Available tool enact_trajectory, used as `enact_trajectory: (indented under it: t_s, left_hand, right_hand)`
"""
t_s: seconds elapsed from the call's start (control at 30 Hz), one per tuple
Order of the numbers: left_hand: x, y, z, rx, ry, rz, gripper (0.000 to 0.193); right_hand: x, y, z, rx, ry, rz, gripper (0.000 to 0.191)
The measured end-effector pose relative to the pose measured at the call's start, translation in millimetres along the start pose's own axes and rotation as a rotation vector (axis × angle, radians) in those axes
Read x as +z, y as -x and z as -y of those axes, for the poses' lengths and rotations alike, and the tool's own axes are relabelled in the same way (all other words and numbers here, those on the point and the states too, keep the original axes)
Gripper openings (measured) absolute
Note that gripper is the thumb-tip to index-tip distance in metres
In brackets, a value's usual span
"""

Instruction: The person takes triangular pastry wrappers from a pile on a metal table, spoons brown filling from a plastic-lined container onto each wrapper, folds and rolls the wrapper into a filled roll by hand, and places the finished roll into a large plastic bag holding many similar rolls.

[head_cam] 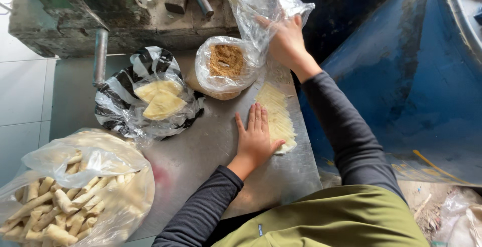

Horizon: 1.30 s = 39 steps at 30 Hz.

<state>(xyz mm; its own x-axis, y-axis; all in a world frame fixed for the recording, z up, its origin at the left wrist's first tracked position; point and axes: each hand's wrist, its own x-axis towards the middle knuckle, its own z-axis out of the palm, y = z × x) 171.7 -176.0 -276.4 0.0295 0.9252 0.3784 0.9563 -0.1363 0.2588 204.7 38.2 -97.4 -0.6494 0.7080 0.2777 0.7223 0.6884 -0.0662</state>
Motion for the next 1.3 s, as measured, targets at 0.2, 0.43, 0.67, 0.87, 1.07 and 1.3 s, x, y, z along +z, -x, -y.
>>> enact_trajectory:
  t_s: [0.2,0.43,0.67,0.87,1.07,1.3]
  left_hand:
    - [-16.0,-3.9,0.3,0.012,0.037,-0.038,0.111]
    - [-17.6,-6.2,2.2,-0.015,0.083,-0.019,0.114]
    - [-6.2,-3.5,2.5,-0.017,0.05,0.02,0.115]
    - [4.0,-1.8,2.0,-0.015,0.017,0.016,0.112]
    - [10.1,0.0,-0.8,-0.019,0.039,0.083,0.11]
    - [7.0,-1.3,-3.8,-0.048,0.05,0.21,0.122]
  right_hand:
    - [2.8,-68.7,28.8,0.114,-0.042,0.078,0.035]
    - [12.7,-85.8,24.4,0.015,0.258,0.053,0.056]
    - [19.4,-77.0,5.8,0.175,0.171,0.203,0.037]
    - [10.7,-22.0,-22.6,0.132,-0.296,-0.099,0.034]
    - [-2.5,95.7,-47.9,0.311,-1.04,-0.218,0.049]
    - [52.5,164.2,-34.9,0.373,-1.096,0.244,0.062]
